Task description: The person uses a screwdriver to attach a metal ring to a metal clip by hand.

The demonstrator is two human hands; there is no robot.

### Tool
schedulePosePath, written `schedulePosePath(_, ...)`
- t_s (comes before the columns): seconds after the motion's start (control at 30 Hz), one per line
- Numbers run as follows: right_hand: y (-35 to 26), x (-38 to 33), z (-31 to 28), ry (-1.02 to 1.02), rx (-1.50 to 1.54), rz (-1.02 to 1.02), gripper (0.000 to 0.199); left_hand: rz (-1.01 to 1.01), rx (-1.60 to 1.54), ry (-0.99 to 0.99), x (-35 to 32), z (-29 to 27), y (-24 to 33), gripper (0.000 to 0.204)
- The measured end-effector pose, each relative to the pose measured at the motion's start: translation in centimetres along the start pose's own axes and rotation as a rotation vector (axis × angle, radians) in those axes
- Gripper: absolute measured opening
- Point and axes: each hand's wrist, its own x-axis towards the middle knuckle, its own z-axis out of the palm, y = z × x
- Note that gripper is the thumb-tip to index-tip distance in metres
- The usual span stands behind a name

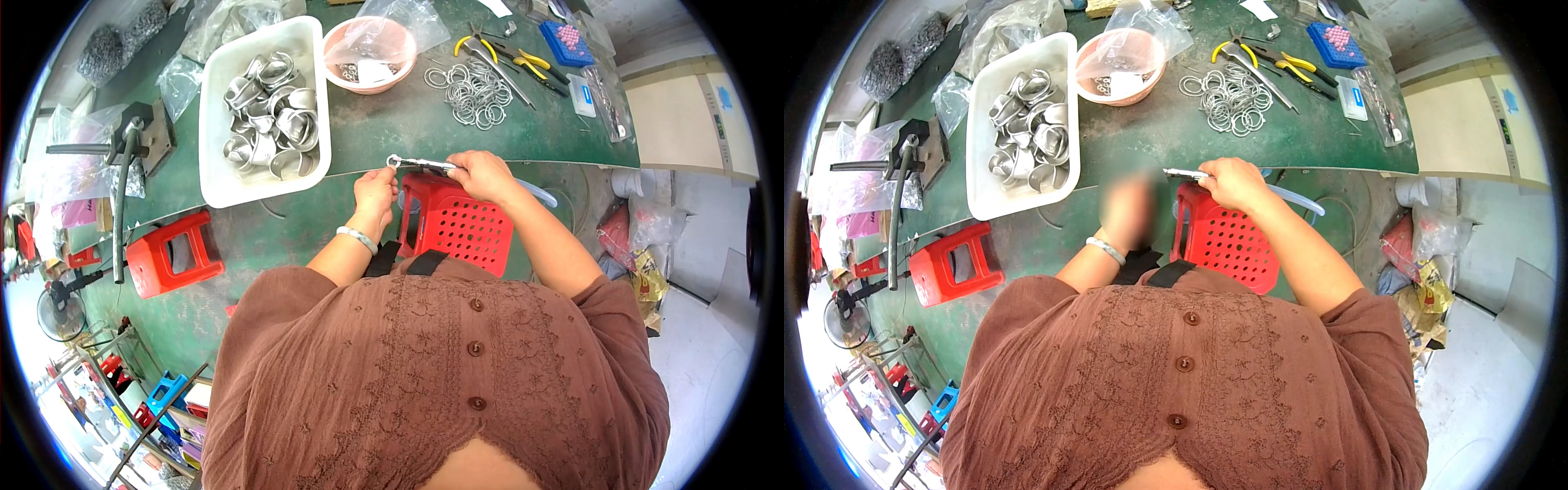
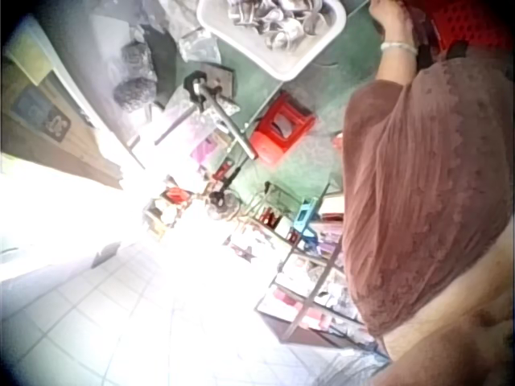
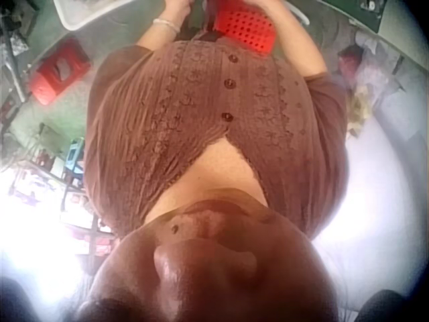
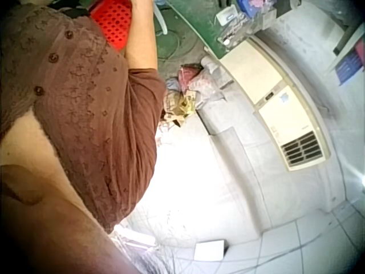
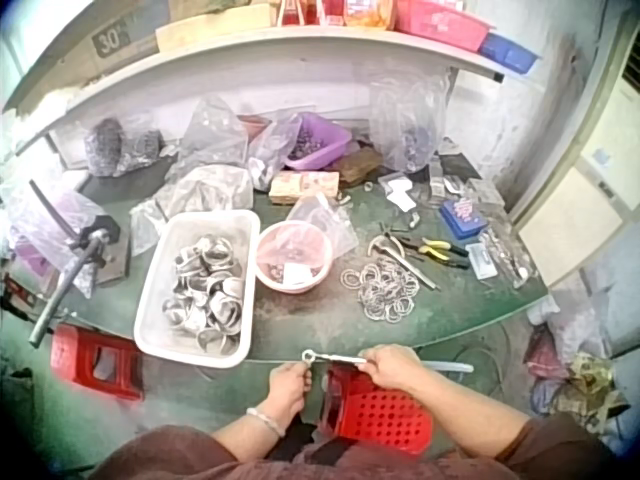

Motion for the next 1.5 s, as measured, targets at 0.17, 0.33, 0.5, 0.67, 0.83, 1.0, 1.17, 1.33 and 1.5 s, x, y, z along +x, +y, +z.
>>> schedulePosePath(0.17, 0.0, -0.1, -0.3, 0.066, 0.045, 0.002, 0.022, 0.09, 0.016, -0.047, 0.6, -0.5, -1.4, 0.011)
schedulePosePath(0.33, -0.3, -0.4, -1.2, 0.038, 0.003, 0.011, 0.023, 0.113, 0.001, -0.051, 0.7, -0.6, -1.6, 0.011)
schedulePosePath(0.5, -0.2, -0.3, -1.3, 0.048, -0.043, -0.003, 0.024, 0.124, 0.016, -0.065, 0.6, -0.6, -1.3, 0.011)
schedulePosePath(0.67, 0.1, -0.3, -1.3, 0.036, 0.052, 0.037, 0.024, 0.006, -0.002, -0.067, 0.3, -0.9, -0.3, 0.011)
schedulePosePath(0.83, 0.2, -0.6, -0.8, 0.017, 0.096, 0.068, 0.024, -0.168, -0.075, -0.004, -0.4, -0.1, 1.5, 0.01)
schedulePosePath(1.0, 0.0, -0.9, -0.8, 0.01, 0.111, 0.066, 0.024, 0.362, 0.151, -0.157, 1.0, -1.4, -1.6, 0.009)
schedulePosePath(1.17, 0.2, -1.2, -0.7, -0.006, 0.076, 0.036, 0.024, 0.065, 0.193, -0.132, 0.6, -1.7, -0.4, 0.008)
schedulePosePath(1.33, 0.2, -1.3, -0.6, 0.023, 0.079, 0.004, 0.025, 0.009, 0.072, -0.036, 0.0, -1.2, -0.3, 0.011)
schedulePosePath(1.5, 0.3, -1.2, -0.2, 0.059, 0.081, -0.031, 0.025, 0.037, 0.002, -0.022, -0.2, -1.0, -0.6, 0.012)
